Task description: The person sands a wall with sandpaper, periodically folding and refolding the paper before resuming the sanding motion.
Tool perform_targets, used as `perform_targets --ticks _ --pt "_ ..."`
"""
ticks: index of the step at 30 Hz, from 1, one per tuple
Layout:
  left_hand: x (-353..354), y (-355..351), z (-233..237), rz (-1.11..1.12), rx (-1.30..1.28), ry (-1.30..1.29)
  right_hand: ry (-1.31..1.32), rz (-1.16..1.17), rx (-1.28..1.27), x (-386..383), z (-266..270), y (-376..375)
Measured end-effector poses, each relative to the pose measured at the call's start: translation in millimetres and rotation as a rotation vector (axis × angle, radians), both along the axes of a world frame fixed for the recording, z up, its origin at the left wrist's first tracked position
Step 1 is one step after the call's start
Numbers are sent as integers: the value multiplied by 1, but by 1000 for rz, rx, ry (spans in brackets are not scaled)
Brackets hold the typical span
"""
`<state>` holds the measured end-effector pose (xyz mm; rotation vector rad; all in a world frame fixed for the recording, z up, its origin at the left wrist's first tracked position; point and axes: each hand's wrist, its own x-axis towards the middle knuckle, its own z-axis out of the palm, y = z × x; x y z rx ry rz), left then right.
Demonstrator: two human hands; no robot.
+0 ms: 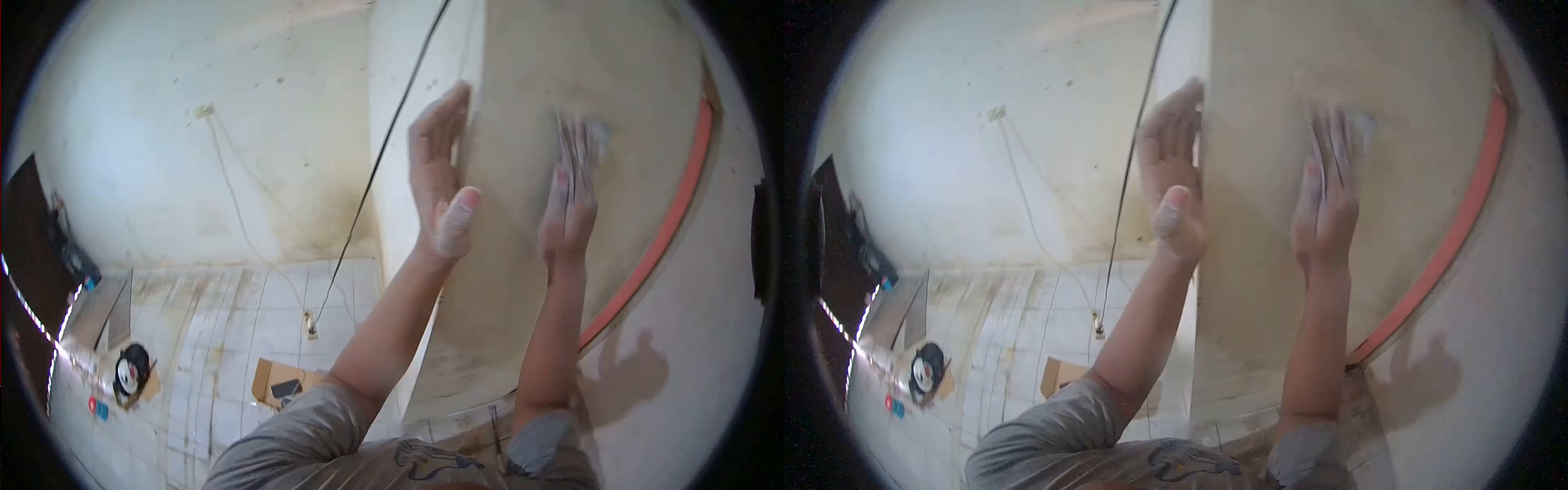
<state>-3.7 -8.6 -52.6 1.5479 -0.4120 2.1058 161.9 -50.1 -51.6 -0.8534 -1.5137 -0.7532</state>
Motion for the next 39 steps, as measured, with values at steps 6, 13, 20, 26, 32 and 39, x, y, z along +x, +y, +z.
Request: perform_targets --ticks 6,13,20,26,32,39 --pt "-2 -5 -9 -74 36 5 191 81 -174 -20 -150 -16" --pt "-3 -6 -9 -14 26 20 -127 -55 139 1 17 11" --pt "-2 -16 10 815 177 143 -107 47 102 0 22 10" --pt "3 1 27 821 136 153 -100 90 -25 19 -70 9" --pt "7 37 61 1300 224 184 -144 -21 170 27 42 36" --pt "5 25 77 861 121 171 70 102 113 -4 26 29"
